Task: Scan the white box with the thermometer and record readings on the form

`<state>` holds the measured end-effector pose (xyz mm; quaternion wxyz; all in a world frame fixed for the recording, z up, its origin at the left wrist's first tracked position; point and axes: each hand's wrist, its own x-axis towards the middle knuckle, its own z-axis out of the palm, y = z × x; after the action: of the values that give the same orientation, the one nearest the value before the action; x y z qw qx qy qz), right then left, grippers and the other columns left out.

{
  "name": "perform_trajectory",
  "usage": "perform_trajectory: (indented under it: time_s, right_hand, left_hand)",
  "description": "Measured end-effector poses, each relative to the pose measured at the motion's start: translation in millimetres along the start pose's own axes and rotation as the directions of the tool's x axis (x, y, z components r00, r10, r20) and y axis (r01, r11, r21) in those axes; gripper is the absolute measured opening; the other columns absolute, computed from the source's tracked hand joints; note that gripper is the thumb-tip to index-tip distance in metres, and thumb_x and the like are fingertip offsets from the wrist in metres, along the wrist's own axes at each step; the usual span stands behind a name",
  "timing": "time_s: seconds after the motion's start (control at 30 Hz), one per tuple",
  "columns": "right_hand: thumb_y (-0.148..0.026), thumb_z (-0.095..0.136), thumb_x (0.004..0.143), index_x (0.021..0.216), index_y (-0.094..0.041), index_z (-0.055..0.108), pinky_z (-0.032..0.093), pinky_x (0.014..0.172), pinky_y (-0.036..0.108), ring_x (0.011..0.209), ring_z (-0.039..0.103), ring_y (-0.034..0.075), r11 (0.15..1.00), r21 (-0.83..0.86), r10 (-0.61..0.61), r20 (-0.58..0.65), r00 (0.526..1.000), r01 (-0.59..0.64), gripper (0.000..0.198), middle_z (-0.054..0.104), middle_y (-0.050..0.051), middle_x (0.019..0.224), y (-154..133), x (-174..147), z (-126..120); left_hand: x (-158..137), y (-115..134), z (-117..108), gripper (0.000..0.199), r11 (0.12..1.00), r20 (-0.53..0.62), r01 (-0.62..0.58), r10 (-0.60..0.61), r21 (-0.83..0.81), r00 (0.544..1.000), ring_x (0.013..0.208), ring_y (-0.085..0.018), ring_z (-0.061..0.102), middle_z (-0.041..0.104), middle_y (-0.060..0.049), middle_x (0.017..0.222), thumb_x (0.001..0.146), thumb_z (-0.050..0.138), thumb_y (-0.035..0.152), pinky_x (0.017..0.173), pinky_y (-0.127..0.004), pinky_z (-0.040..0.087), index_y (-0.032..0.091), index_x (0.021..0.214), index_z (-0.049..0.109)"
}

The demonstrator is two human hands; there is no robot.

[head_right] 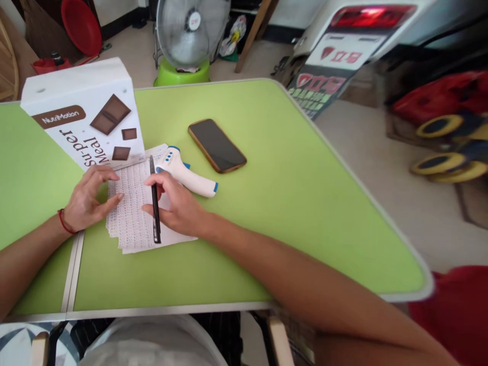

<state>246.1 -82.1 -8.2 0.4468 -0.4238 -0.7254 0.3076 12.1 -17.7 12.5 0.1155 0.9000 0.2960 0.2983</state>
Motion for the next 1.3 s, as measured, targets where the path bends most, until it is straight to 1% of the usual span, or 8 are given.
perform_trajectory:
  time_s: [0.1,0.2,0.27,0.33,0.5,0.73,1.07,1.3]
  right_hand:
    - [-0.047,0.052,0.091,0.089,-0.021,0.056,0.047,0.064,0.029,0.063,0.05,0.012,0.991,0.113,0.068,-0.005,0.998,-0.067,0.026,0.054,-0.001,0.072,-0.6,-6.0,7.9]
    - [-0.048,0.043,0.095,0.094,-0.02,0.065,0.048,0.065,0.03,0.066,0.056,0.013,0.973,0.207,0.112,-0.058,0.992,-0.098,0.035,0.06,0.001,0.072,1.4,-7.4,8.1]
    - [-0.042,0.05,0.092,0.098,-0.02,0.067,0.05,0.066,0.03,0.068,0.06,0.014,0.961,0.224,0.186,-0.096,0.978,-0.161,0.028,0.065,0.002,0.077,2.6,-5.7,6.1]
    - [-0.033,0.059,0.084,0.093,-0.021,0.068,0.052,0.066,0.029,0.069,0.062,0.014,0.953,0.217,0.236,-0.099,0.967,-0.21,0.017,0.069,0.002,0.08,2.5,-3.4,4.7]
    - [-0.021,0.062,0.072,0.078,-0.02,0.067,0.052,0.062,0.027,0.065,0.062,0.013,0.965,0.17,0.215,-0.09,0.972,-0.198,0.008,0.07,0.002,0.075,-6.9,0.4,6.7]
    - [-0.023,0.059,0.072,0.073,-0.018,0.064,0.044,0.05,0.022,0.055,0.053,0.009,0.969,0.088,0.237,-0.083,0.968,-0.23,0.006,0.065,0.0,0.066,-16.2,2.6,1.1]
    - [-0.022,0.056,0.075,0.076,-0.019,0.067,0.047,0.057,0.024,0.059,0.057,0.01,0.978,0.009,0.208,-0.036,0.977,-0.208,0.011,0.066,0.0,0.069,-8.7,-2.5,10.6]
    - [-0.019,0.055,0.076,0.077,-0.019,0.068,0.046,0.057,0.022,0.06,0.058,0.01,0.981,-0.053,0.189,0.0,0.982,-0.189,0.013,0.069,-0.001,0.07,-11.4,-2.0,10.5]
  left_hand:
    - [-1.8,-4.3,2.9,0.048,1.0,0.125,0.025,-0.025,0.004,0.992,0.116,-0.031,0.052,0.053,-0.015,0.121,0.085,0.061,0.053,0.098,-0.048,0.047,0.017,0.115,0.05]
    - [-1.8,-6.5,5.9,0.062,0.997,0.219,-0.034,0.018,0.067,0.976,0.116,-0.034,0.052,0.053,-0.018,0.123,0.081,0.061,0.065,0.097,-0.052,0.046,0.015,0.117,0.051]
    - [-1.1,-6.5,7.3,0.064,0.993,0.246,-0.075,0.05,0.094,0.968,0.114,-0.035,0.053,0.055,-0.019,0.122,0.081,0.06,0.066,0.096,-0.052,0.047,0.014,0.117,0.053]
    - [-0.5,-6.2,7.7,0.065,0.991,0.248,-0.089,0.061,0.101,0.967,0.113,-0.035,0.054,0.055,-0.019,0.122,0.082,0.059,0.067,0.095,-0.051,0.047,0.013,0.117,0.054]
    - [-0.9,-6.8,6.3,0.066,0.99,0.256,-0.094,0.065,0.103,0.964,0.113,-0.034,0.054,0.055,-0.019,0.122,0.08,0.061,0.067,0.093,-0.05,0.048,0.013,0.117,0.056]
    - [0.6,-7.0,4.1,0.066,0.991,0.29,-0.105,0.076,0.086,0.954,0.114,-0.033,0.054,0.056,-0.017,0.122,0.076,0.065,0.068,0.094,-0.049,0.048,0.015,0.115,0.058]
    - [3.1,-4.6,3.8,0.066,0.986,0.291,-0.149,0.123,0.071,0.949,0.111,-0.032,0.052,0.057,-0.015,0.117,0.076,0.063,0.071,0.095,-0.049,0.044,0.015,0.112,0.059]
    - [3.6,-7.2,3.7,0.042,0.99,0.281,-0.138,0.127,0.02,0.951,0.111,-0.028,0.052,0.057,-0.013,0.115,0.088,0.057,0.053,0.098,-0.046,0.043,0.016,0.109,0.059]
